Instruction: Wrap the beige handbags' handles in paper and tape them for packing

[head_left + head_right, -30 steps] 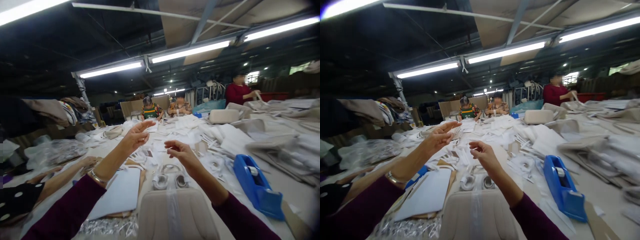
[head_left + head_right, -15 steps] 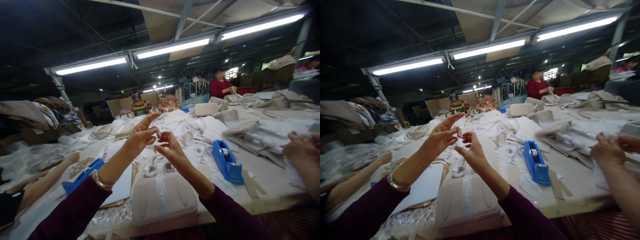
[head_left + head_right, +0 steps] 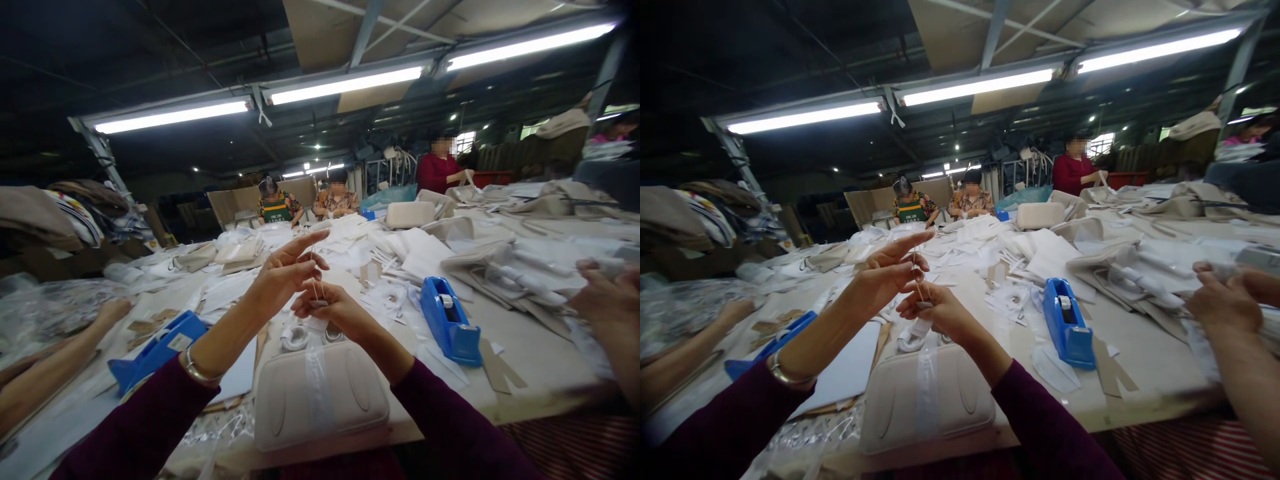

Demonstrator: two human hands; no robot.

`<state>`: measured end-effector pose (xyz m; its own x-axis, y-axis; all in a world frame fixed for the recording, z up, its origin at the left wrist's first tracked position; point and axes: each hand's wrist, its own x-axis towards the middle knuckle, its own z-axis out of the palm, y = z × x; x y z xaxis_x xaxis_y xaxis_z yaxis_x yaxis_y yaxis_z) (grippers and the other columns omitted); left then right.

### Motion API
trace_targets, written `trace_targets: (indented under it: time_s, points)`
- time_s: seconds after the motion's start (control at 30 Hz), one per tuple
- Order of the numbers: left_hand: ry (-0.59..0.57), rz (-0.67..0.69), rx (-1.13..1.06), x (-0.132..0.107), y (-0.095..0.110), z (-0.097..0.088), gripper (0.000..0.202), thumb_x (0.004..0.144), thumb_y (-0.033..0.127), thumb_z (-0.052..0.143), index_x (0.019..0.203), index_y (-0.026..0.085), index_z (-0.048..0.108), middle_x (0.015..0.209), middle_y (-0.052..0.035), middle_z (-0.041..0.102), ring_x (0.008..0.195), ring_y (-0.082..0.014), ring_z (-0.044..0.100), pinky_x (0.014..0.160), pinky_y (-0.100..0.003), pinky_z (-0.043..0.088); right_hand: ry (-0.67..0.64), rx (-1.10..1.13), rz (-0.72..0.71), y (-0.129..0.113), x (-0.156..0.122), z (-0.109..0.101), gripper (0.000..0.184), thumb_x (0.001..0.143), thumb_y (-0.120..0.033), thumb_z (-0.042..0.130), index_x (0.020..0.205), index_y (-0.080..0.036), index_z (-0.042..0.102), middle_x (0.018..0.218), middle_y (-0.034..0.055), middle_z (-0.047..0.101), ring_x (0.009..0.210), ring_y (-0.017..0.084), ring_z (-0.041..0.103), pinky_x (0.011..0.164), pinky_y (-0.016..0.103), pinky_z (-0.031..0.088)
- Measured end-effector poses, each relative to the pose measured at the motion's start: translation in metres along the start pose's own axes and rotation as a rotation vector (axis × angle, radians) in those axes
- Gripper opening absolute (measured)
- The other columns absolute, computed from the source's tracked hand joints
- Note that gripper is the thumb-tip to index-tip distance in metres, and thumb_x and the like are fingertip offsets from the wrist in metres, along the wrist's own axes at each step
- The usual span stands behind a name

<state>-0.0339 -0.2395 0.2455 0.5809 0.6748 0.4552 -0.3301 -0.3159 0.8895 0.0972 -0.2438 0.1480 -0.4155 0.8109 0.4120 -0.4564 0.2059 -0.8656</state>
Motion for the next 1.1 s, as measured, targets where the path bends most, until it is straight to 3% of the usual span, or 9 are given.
trace_targets:
  time_s: [0.17, 0.3, 0.4, 0.57, 0.73, 0.8, 0.9, 0.97, 1.1]
  points:
    - [0.081, 0.054, -0.072, 0.008, -0.011, -0.010, 0.040, 0.074, 0.011, 0.065, 0.113, 0.018, 0.068, 0.131, -0.0097, 0.057, 0.087, -0.0143, 0.059, 0.076, -0.026, 0.048, -0.057, 0.040, -0.032, 0.003, -0.003, -0.006, 0.055, 0.065, -0.013, 0.062, 0.118, -0.023, 0.056, 0.087, 0.0004, 0.064, 0.065, 0.011, 0.049, 0.070, 0.027, 0.042]
    - [0.178, 0.032, -0.161, 0.015, -0.024, -0.021, 0.035, 0.073, 0.011, 0.067, 0.108, 0.018, 0.069, 0.119, -0.0095, 0.064, 0.080, -0.0113, 0.059, 0.075, -0.025, 0.048, -0.031, 0.095, -0.004, 0.006, -0.006, -0.014, 0.051, 0.066, -0.015, 0.065, 0.117, -0.022, 0.059, 0.089, 0.0023, 0.061, 0.068, 0.011, 0.046, 0.064, 0.025, 0.036]
    - [0.248, -0.005, -0.226, 0.021, -0.038, -0.030, 0.035, 0.072, 0.009, 0.067, 0.106, 0.016, 0.069, 0.108, -0.0087, 0.066, 0.070, -0.0079, 0.057, 0.070, -0.023, 0.048, 0.004, 0.122, 0.054, 0.014, -0.004, -0.030, 0.044, 0.074, -0.027, 0.069, 0.117, -0.022, 0.060, 0.095, 0.0049, 0.061, 0.066, 0.010, 0.043, 0.059, 0.024, 0.033]
    - [0.367, -0.078, -0.361, 0.032, -0.077, -0.052, 0.031, 0.069, 0.007, 0.069, 0.099, 0.013, 0.069, 0.088, -0.0052, 0.067, 0.064, -0.0072, 0.057, 0.064, -0.020, 0.047, 0.248, 0.105, 0.094, 0.035, 0.010, -0.071, 0.034, 0.081, -0.047, 0.068, 0.099, -0.018, 0.068, 0.079, -0.0002, 0.051, 0.052, 0.004, 0.027, 0.044, 0.019, 0.018]
    - [0.548, -0.167, -0.461, 0.037, -0.132, -0.073, 0.026, 0.069, 0.009, 0.065, 0.094, 0.011, 0.067, 0.069, -0.0014, 0.062, 0.070, -0.0113, 0.062, 0.078, -0.026, 0.050, 0.488, 0.063, 0.124, 0.049, 0.030, -0.117, 0.041, 0.060, -0.046, 0.084, 0.080, -0.014, 0.069, 0.080, 0.0014, 0.056, 0.055, 0.004, 0.039, 0.045, 0.018, 0.028]
    - [0.601, -0.217, -0.304, 0.034, -0.152, -0.077, 0.022, 0.074, 0.014, 0.060, 0.096, 0.012, 0.065, 0.076, -0.0039, 0.065, 0.077, -0.0126, 0.064, 0.081, -0.027, 0.051, 0.502, -0.060, 0.159, 0.046, 0.038, -0.138, 0.046, 0.057, -0.050, 0.083, 0.082, -0.014, 0.069, 0.079, 0.0019, 0.058, 0.054, 0.004, 0.039, 0.045, 0.018, 0.029]
    - [0.526, -0.376, 0.271, 0.025, -0.176, -0.079, 0.022, 0.083, 0.020, 0.049, 0.098, 0.014, 0.063, 0.094, -0.0095, 0.068, 0.086, -0.0151, 0.066, 0.079, -0.029, 0.051, 0.512, -0.300, 0.192, 0.039, 0.052, -0.172, 0.049, 0.060, -0.055, 0.075, 0.087, -0.014, 0.068, 0.072, 0.0007, 0.056, 0.052, 0.005, 0.039, 0.045, 0.019, 0.029]
    - [0.423, -0.494, 0.561, 0.017, -0.188, -0.079, 0.016, 0.080, 0.016, 0.051, 0.083, 0.012, 0.066, 0.087, -0.0108, 0.069, 0.081, -0.0190, 0.066, 0.075, -0.031, 0.051, 0.531, -0.414, 0.220, 0.037, 0.061, -0.194, 0.043, 0.063, -0.051, 0.071, 0.085, -0.015, 0.068, 0.063, -0.0015, 0.053, 0.048, 0.005, 0.037, 0.043, 0.019, 0.027]
    - [0.306, -0.631, 0.839, 0.005, -0.207, -0.078, 0.021, 0.062, -0.001, 0.056, 0.047, 0.014, 0.057, 0.064, -0.0113, 0.066, 0.085, -0.0284, 0.065, 0.085, -0.040, 0.046, 0.440, -0.638, 0.421, 0.063, 0.077, -0.215, 0.016, 0.061, -0.029, 0.070, 0.063, -0.014, 0.067, 0.043, -0.0037, 0.047, 0.038, 0.004, 0.031, 0.039, 0.020, 0.018]
